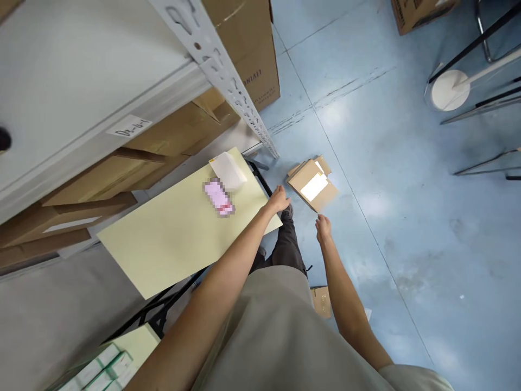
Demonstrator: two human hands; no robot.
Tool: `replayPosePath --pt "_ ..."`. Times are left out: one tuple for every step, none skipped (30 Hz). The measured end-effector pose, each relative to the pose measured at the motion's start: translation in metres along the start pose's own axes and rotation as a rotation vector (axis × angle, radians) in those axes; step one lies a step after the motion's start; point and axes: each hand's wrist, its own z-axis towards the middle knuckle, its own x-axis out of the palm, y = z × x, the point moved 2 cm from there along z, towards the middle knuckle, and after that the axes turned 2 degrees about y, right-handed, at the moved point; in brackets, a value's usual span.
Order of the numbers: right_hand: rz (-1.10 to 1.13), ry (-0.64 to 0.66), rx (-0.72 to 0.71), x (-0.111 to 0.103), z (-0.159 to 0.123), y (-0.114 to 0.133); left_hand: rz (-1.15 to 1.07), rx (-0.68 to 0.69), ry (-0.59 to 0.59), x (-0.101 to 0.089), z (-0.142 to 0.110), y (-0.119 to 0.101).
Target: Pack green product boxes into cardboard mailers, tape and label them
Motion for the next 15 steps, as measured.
replayPosePath --pt "-0.029 0.013 0.029 0.006 -0.005 -0.004 -0.012 -0.007 -0.010 -0.005 -0.009 0.005" --pt "-0.060 0.028 0.057 0.011 -0.012 -0.006 -0.024 -0.003 -0.027 -0.010 -0.021 0.010" --pt "-0.092 0.050 0.077 0.017 -0.018 -0.007 -0.040 0.009 -0.048 -0.015 -0.036 0.017" --pt "-0.122 0.085 0.084 0.023 -0.025 -0.006 -0.063 0.024 -0.080 -0.020 -0.053 0.026" --pt "-0.152 0.125 0.081 0.029 -0.031 -0.003 -0.095 0.038 -0.120 -0.023 -0.072 0.037" --pt "-0.180 0.167 0.068 0.036 -0.036 0.001 -0.144 0.056 -0.170 -0.026 -0.092 0.049" --pt "-0.206 0.208 0.048 0.043 -0.041 0.006 -0.209 0.067 -0.229 -0.028 -0.113 0.064" --pt "-0.230 0.244 0.018 0.051 -0.046 0.012 -0.286 0.069 -0.276 -0.028 -0.133 0.081" --pt "-0.254 0.277 -0.017 0.059 -0.051 0.019 -0.366 0.072 -0.322 -0.027 -0.154 0.099" --pt "-0.277 0.307 -0.058 0.069 -0.056 0.026 -0.441 0.080 -0.365 -0.025 -0.173 0.117" --pt "-0.300 0.336 -0.101 0.078 -0.063 0.032 -0.514 0.082 -0.411 -0.022 -0.193 0.136" --pt "-0.323 0.364 -0.147 0.089 -0.070 0.039 -0.585 0.082 -0.456 -0.019 -0.211 0.154" --pt "-0.348 0.393 -0.194 0.100 -0.080 0.044 -0.652 0.079 -0.504 -0.014 -0.229 0.173" --pt "-0.375 0.425 -0.242 0.112 -0.091 0.049 -0.716 0.078 -0.552 -0.009 -0.247 0.190" --pt "-0.403 0.460 -0.290 0.124 -0.105 0.052 -0.776 0.078 -0.602 -0.003 -0.265 0.206"
